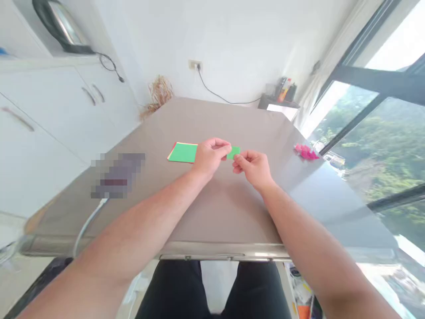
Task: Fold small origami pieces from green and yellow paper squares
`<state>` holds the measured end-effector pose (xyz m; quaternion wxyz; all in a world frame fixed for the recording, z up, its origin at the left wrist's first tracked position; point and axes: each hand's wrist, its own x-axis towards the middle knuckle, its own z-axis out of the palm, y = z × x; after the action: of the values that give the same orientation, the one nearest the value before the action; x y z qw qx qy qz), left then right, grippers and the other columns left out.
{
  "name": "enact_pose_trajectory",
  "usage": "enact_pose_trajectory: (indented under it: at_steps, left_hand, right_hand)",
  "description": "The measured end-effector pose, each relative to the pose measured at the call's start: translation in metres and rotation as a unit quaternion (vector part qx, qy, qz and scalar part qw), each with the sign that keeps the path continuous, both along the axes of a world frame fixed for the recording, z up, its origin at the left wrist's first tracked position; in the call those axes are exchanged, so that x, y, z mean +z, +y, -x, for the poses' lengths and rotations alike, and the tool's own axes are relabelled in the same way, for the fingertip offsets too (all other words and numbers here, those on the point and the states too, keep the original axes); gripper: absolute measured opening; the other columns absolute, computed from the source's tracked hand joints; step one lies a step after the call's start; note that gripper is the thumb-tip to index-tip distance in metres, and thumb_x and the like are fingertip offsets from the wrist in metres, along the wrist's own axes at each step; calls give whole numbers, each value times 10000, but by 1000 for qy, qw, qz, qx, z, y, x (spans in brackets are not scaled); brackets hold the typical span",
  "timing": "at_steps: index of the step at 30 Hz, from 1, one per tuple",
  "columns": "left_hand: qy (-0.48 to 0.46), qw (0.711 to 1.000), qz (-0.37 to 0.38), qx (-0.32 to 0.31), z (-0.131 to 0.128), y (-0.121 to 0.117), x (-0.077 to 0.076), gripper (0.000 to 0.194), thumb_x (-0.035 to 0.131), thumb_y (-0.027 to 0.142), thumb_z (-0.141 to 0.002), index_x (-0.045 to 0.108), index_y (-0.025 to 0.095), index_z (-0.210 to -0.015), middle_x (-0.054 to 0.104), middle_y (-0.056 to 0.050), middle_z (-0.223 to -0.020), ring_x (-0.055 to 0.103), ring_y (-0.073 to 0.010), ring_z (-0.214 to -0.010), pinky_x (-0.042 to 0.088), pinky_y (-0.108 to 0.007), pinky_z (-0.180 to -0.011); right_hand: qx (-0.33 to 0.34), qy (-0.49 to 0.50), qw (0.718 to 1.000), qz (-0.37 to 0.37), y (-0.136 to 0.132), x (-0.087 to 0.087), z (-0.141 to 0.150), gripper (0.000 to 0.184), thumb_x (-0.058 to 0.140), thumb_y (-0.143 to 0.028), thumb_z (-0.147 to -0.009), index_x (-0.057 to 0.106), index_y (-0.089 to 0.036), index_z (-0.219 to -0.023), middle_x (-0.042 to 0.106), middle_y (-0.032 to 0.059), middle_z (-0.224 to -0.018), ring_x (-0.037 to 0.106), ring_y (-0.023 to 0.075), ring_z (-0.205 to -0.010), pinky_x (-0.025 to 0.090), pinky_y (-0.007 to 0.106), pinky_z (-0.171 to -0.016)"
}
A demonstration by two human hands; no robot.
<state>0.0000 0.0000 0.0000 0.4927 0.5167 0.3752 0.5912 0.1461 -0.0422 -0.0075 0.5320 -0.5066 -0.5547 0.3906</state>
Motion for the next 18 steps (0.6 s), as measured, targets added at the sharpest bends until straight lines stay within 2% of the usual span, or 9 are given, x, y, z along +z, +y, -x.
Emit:
enact_pose_trajectory:
  at_steps: [6, 11, 15, 18]
  left_hand:
    - [3, 1000, -1, 13, -1, 0, -3, 167, 778, 272, -667, 719, 167, -783, 699, -13, -707, 608, -119, -637, 486, -249, -596]
    - [-3, 1000, 4, -3, -1, -3, -2, 187, 780, 286, -678, 701, 167, -800, 692, -17, -735, 619, -131, -663, 505, -260, -602]
    - [-65, 995, 33, -63, 1, 1, -5, 228, 790, 283, -680, 670, 171, -838, 690, -9, -769, 654, -144, -712, 539, -281, -648]
    - [-96, 988, 49, -107, 2, 4, -8, 240, 801, 263, -679, 646, 173, -838, 680, 4, -766, 653, -135, -724, 539, -272, -660]
  right_hand:
    - [-15, -24, 1000, 3, 0, 2, 0, 245, 692, -390, -801, 626, -190, -676, 698, 17, -644, 645, 133, -528, 506, 256, -529]
    - [-13, -29, 999, 7, -5, 7, 2, 191, 708, -359, -773, 652, -189, -706, 698, 15, -665, 666, 147, -578, 515, 272, -579]
    - [-29, -69, 997, -14, -8, 9, 5, 236, 758, -412, -739, 692, -192, -795, 694, 8, -665, 662, 158, -611, 507, 285, -606]
    - [-72, -129, 988, -55, -9, 7, 6, 247, 718, -440, -777, 685, -197, -748, 673, 2, -634, 619, 148, -595, 470, 288, -601]
